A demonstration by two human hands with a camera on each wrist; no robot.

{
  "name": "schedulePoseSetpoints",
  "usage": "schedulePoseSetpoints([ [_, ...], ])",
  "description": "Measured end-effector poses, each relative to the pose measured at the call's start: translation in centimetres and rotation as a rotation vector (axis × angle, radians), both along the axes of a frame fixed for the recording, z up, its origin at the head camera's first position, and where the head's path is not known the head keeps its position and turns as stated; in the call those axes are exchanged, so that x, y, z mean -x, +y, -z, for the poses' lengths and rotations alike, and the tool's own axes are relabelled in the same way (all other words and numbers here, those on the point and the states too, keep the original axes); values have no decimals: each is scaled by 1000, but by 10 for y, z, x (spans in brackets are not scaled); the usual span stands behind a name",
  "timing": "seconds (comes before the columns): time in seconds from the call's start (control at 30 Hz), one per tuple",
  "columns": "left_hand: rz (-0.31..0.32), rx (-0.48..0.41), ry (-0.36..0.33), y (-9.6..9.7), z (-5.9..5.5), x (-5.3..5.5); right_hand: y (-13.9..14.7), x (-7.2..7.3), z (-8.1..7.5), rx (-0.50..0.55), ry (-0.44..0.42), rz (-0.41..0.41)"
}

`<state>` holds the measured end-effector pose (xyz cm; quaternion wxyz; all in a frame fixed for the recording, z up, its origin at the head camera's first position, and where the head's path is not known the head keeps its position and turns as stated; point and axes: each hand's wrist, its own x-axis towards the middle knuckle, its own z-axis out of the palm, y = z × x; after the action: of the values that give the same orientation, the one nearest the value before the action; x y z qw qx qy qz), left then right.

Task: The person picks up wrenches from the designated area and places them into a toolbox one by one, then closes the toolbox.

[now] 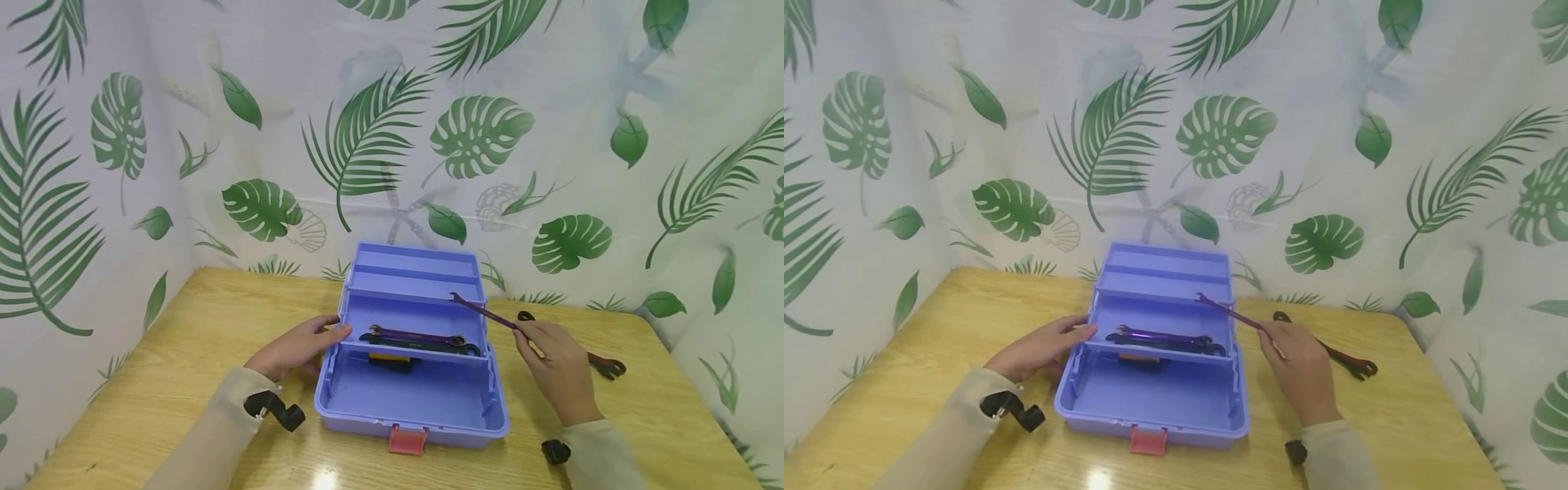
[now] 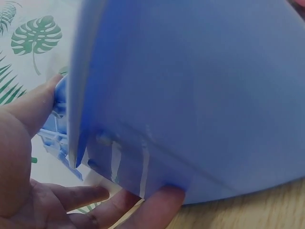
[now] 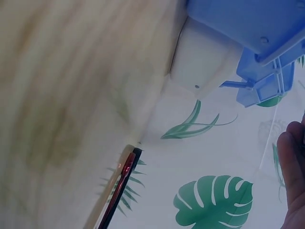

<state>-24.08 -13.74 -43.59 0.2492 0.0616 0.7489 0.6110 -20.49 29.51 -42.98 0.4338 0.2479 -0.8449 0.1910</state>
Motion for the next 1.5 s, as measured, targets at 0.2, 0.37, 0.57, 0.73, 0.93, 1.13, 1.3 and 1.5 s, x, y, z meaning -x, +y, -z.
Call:
schedulePoseSetpoints([
  [0.2,-6,-3,4,2,-2,-1,-15,-2,-10,-47,14,-18],
  [0.37,-8,3,4,2,-1,-1,-29,-1,-21,-172,-44,-48],
  [0.57,-17,10,-1,1,0,0,-43,5,-30,-270,-70,-75],
  [0.73,-21,7,4,0,2,1,-57,11,-36,-317,-139,-98],
  [0.93,-24,-7,-1,0,5,1,-70,15,-45,-405,-327,-81],
  [1.13,-35,-9,0,1,6,1,-74,22,-53,-414,-552,-59],
  [1.3,-60,10,-7,1,5,1,-63,20,-57,-226,-714,-34],
  [1.5,-57,14,-12,1,3,0,-23,0,-50,174,-617,80],
])
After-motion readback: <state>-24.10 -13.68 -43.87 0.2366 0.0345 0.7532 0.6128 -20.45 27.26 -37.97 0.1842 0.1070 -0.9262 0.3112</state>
